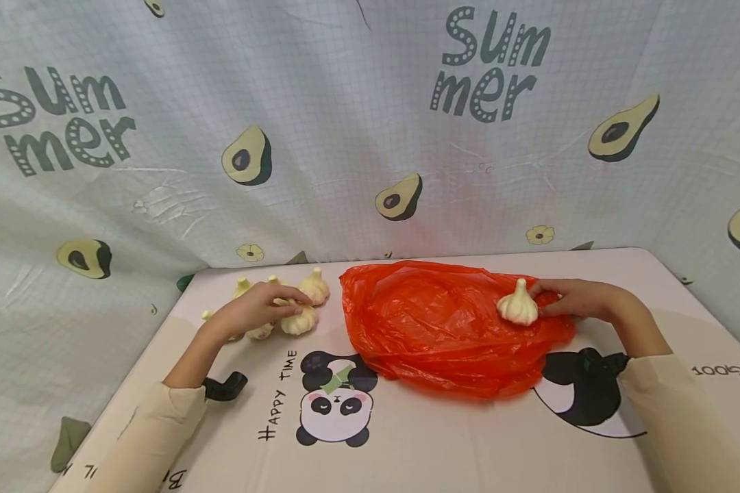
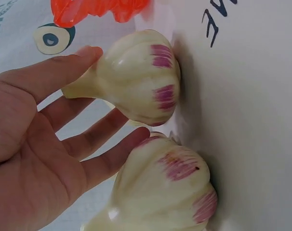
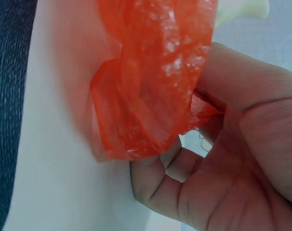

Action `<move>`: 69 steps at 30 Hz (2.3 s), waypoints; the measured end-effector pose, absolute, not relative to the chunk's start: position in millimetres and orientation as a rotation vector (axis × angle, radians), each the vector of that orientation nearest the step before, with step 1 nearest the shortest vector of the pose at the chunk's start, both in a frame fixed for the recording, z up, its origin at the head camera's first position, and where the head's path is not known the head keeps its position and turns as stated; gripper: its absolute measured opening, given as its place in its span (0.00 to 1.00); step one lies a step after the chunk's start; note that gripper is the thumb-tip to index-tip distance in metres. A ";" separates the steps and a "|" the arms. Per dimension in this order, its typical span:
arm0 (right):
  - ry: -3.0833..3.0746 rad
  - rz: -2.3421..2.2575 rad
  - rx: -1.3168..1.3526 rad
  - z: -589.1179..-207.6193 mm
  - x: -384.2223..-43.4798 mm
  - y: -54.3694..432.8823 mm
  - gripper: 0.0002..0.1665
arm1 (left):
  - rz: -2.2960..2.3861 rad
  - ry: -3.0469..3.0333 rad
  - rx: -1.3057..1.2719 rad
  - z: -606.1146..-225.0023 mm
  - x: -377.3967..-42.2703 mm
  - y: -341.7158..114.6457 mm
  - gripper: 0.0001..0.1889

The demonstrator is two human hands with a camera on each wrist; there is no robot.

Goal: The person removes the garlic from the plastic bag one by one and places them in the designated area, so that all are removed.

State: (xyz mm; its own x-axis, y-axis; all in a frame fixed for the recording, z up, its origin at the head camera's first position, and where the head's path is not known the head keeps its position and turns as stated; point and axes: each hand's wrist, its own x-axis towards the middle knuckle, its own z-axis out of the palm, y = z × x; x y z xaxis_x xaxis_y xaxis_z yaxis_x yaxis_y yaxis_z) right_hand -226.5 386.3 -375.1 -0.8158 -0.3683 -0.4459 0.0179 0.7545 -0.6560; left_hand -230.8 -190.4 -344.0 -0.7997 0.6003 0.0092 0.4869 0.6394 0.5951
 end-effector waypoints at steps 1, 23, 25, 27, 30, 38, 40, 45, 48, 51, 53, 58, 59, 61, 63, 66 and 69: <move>2.384 -0.895 -0.259 -375.3 -226.7 386.4 0.28 | 0.886 2.670 0.883 -343.1 -230.2 -190.0 0.11; 2.356 -0.897 -0.253 -373.8 -228.7 385.5 0.31 | 0.970 2.801 0.923 -306.6 -201.6 -159.7 0.16; 2.355 -0.894 -0.249 -373.3 -228.6 385.3 0.31 | 0.971 2.792 0.909 -303.2 -199.0 -156.6 0.16; 2.354 -0.891 -0.243 -372.8 -228.6 385.0 0.31 | 0.975 2.784 0.911 -300.7 -196.6 -153.6 0.16; 2.356 -0.885 -0.248 -372.7 -227.9 385.1 0.31 | 0.988 2.770 0.941 -299.1 -194.3 -148.3 0.15; 2.370 -0.881 -0.279 -371.5 -226.0 386.1 0.29 | 0.962 2.779 1.041 -294.1 -191.5 -132.8 0.14; 2.381 -0.872 -0.283 -371.3 -224.8 386.1 0.31 | 0.965 2.768 1.068 -293.4 -192.0 -129.8 0.14; 2.385 -0.858 -0.271 -370.8 -221.4 388.6 0.36 | 1.002 2.712 1.111 -291.4 -191.9 -124.1 0.14; 2.362 -0.908 -0.279 -371.1 -218.8 392.4 0.35 | 1.021 2.694 1.121 -290.8 -190.9 -121.3 0.14; 2.333 -0.980 -0.283 -372.1 -216.7 397.3 0.31 | 1.033 2.687 1.118 -292.1 -190.2 -119.1 0.14; 2.318 -1.014 -0.287 -374.9 -217.1 401.4 0.27 | 1.047 2.679 1.116 -294.0 -190.0 -118.3 0.13; 2.292 -1.070 -0.310 -379.2 -218.0 408.6 0.25 | 1.063 2.655 1.156 -295.7 -190.3 -114.5 0.13; 2.290 -1.075 -0.313 -379.7 -217.9 409.4 0.25 | 1.064 2.651 1.168 -295.6 -190.4 -113.5 0.13; 2.292 -1.081 -0.314 -380.6 -217.8 411.0 0.26 | 1.068 2.644 1.194 -295.3 -191.3 -111.1 0.13; 2.302 -1.088 -0.305 -381.5 -216.9 413.0 0.26 | 1.070 2.637 1.216 -295.0 -192.1 -108.4 0.13; 2.328 -1.104 -0.294 -384.7 -213.8 416.6 0.26 | 1.070 2.624 1.233 -295.3 -192.9 -104.7 0.13; 2.357 -1.127 -0.288 -387.9 -208.8 420.6 0.26 | 1.073 2.605 1.235 -295.6 -193.1 -101.4 0.13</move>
